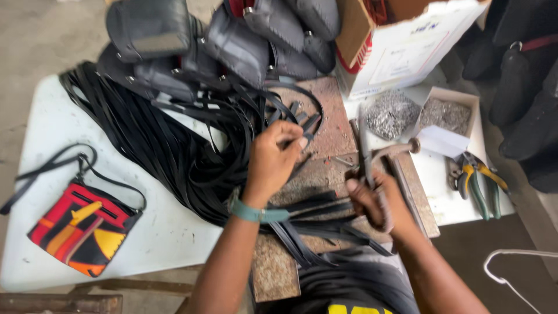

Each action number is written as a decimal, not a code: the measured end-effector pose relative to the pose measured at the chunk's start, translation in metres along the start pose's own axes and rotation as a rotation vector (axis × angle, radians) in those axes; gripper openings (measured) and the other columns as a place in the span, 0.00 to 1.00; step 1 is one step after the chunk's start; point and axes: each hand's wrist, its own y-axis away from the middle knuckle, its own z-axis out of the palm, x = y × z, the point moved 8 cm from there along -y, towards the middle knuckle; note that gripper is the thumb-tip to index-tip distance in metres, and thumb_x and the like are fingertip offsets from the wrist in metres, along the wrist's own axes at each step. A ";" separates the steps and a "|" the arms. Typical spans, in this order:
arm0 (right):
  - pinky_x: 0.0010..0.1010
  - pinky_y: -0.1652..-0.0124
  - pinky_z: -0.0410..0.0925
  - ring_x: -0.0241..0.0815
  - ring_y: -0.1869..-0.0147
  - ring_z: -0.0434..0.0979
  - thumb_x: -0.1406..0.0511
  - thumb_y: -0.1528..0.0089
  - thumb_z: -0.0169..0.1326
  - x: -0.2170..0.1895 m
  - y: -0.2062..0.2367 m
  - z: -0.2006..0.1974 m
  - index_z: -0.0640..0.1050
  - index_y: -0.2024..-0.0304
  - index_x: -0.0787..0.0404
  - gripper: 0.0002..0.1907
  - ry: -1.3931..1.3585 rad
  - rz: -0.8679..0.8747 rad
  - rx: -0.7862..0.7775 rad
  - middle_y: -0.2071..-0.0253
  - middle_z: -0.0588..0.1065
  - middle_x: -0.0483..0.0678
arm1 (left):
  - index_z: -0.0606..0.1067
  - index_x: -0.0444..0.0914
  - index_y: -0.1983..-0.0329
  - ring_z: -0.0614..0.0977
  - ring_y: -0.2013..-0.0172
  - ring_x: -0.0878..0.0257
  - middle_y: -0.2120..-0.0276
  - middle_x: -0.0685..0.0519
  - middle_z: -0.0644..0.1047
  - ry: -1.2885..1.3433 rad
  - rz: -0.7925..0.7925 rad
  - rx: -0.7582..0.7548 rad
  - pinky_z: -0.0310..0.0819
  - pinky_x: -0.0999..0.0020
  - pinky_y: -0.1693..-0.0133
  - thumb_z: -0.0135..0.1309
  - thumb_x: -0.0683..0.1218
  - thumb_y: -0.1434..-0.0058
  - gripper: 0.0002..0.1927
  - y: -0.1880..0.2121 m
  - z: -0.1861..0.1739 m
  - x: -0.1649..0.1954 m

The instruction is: The person uses pliers to cut multiple black leather straps on a workbench. The person repeatedly picks up straps, positions them, and cuts them into shorter pieces, then places the cut pieces aside.

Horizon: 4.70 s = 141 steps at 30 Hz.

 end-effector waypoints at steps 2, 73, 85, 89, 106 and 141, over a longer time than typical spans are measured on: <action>0.27 0.79 0.59 0.35 0.81 0.66 0.56 0.35 0.57 -0.007 0.002 -0.023 0.73 0.71 0.63 0.18 -0.004 0.008 -0.011 0.83 0.68 0.44 | 0.77 0.34 0.58 0.86 0.60 0.63 0.63 0.49 0.83 -0.128 0.174 -0.028 0.80 0.69 0.62 0.61 0.38 0.40 0.07 -0.014 0.007 -0.006; 0.28 0.69 0.61 0.35 0.71 0.66 0.53 0.35 0.53 -0.002 -0.013 0.073 0.72 0.58 0.61 0.17 -0.002 -0.021 -0.182 0.74 0.66 0.43 | 0.80 0.30 0.60 0.85 0.70 0.68 0.69 0.48 0.84 0.299 -0.085 0.038 0.83 0.75 0.71 0.58 0.44 0.35 0.10 0.027 0.007 0.029; 0.27 0.70 0.62 0.33 0.70 0.64 0.57 0.35 0.54 0.000 -0.007 0.066 0.71 0.59 0.59 0.12 0.095 -0.064 -0.135 0.71 0.66 0.42 | 0.81 0.31 0.62 0.87 0.70 0.67 0.71 0.47 0.85 0.114 0.000 0.031 0.85 0.75 0.71 0.58 0.47 0.35 0.12 0.033 0.009 0.045; 0.31 0.76 0.58 0.39 0.76 0.61 0.59 0.37 0.56 0.024 -0.009 0.055 0.74 0.60 0.61 0.13 0.037 0.183 -0.126 0.76 0.65 0.47 | 0.81 0.32 0.61 0.84 0.75 0.70 0.71 0.49 0.85 0.072 -0.027 -0.022 0.78 0.78 0.75 0.59 0.48 0.36 0.12 0.031 0.007 0.046; 0.32 0.72 0.62 0.37 0.73 0.66 0.67 0.41 0.63 -0.011 -0.021 -0.012 0.71 0.75 0.61 0.14 0.668 -0.217 -0.343 0.78 0.68 0.46 | 0.82 0.29 0.69 0.79 0.79 0.71 0.74 0.49 0.84 0.089 -0.197 -0.446 0.72 0.78 0.77 0.63 0.43 0.43 0.09 0.014 0.016 0.038; 0.34 0.60 0.78 0.43 0.58 0.84 0.69 0.38 0.57 0.071 0.040 -0.018 0.67 0.58 0.64 0.12 -0.054 0.122 0.023 0.54 0.80 0.56 | 0.75 0.30 0.63 0.79 0.65 0.49 0.61 0.42 0.74 -0.825 0.166 -0.646 0.74 0.53 0.61 0.60 0.46 0.42 0.14 0.116 0.071 -0.026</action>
